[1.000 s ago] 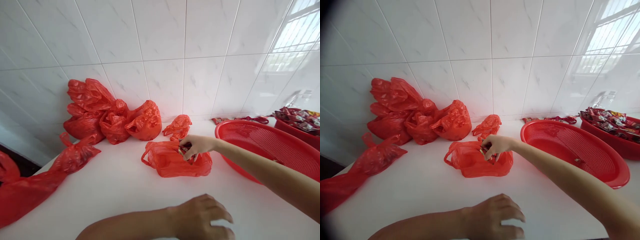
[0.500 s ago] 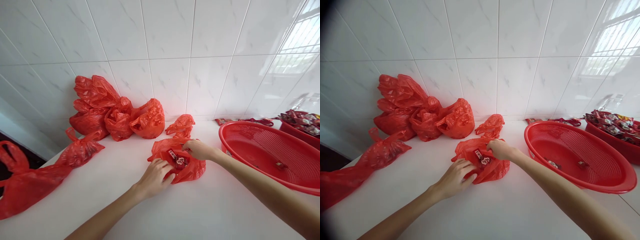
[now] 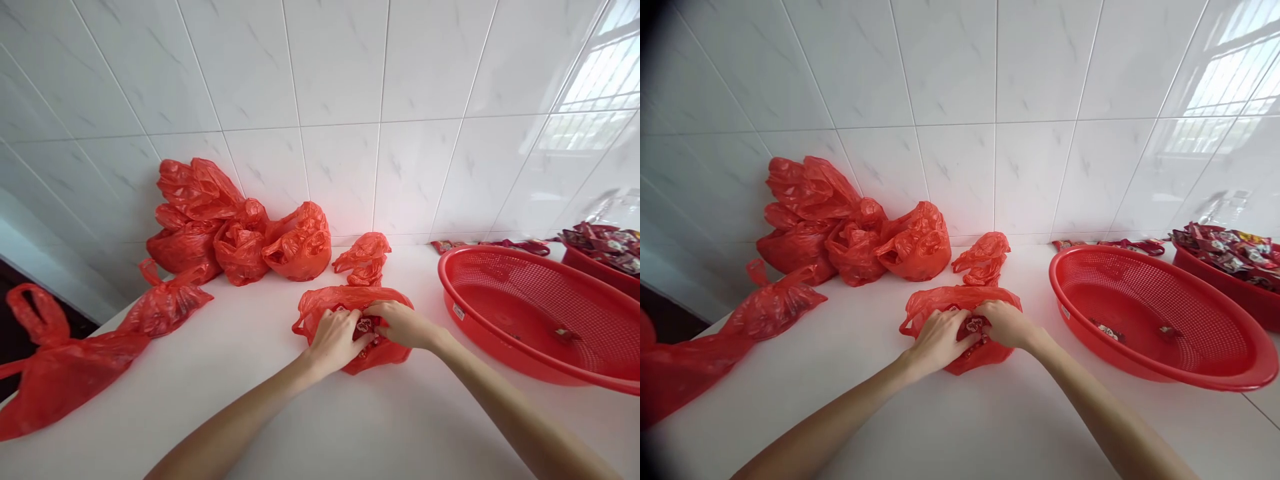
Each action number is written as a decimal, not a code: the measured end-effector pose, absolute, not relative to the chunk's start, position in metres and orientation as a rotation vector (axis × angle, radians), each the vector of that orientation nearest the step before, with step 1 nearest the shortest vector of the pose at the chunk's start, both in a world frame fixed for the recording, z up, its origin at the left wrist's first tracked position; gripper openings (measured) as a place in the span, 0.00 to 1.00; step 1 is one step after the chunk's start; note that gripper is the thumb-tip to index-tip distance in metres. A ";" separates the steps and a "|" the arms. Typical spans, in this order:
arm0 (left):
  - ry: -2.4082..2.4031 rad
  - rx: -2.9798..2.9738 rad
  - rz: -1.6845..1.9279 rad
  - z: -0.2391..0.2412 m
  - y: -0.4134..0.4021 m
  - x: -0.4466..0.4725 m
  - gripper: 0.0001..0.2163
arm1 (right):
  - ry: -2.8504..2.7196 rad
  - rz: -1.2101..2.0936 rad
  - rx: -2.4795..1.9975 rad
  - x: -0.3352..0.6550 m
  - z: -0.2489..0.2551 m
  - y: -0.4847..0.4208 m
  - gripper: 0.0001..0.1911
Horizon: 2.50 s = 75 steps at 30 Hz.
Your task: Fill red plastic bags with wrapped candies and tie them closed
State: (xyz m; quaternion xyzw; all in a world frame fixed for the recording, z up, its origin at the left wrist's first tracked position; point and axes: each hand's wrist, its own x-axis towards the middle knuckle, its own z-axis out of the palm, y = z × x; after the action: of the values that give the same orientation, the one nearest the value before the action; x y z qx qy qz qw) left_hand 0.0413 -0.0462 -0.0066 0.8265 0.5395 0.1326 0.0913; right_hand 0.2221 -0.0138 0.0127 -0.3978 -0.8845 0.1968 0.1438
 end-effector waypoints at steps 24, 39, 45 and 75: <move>0.922 1.382 1.048 -0.004 -0.029 0.043 0.18 | -1.198 1.398 -0.800 0.233 -0.015 -0.030 0.22; 0.793 1.424 1.011 -0.002 -0.041 0.048 0.14 | -1.247 1.478 -0.845 0.224 -0.011 -0.039 0.19; 0.920 1.457 1.152 0.006 -0.040 0.045 0.17 | -1.377 1.508 -0.760 0.219 -0.009 -0.044 0.21; 0.907 1.428 1.243 0.008 -0.045 0.049 0.23 | -1.449 1.606 -0.620 0.236 -0.014 -0.039 0.20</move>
State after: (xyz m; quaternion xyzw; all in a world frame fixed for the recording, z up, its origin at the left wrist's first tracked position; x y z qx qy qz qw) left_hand 0.0492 -0.0451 0.0078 0.5901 0.3747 0.5135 0.4978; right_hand 0.2356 -0.0392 -0.0145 -0.2487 -0.5812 0.6439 0.4310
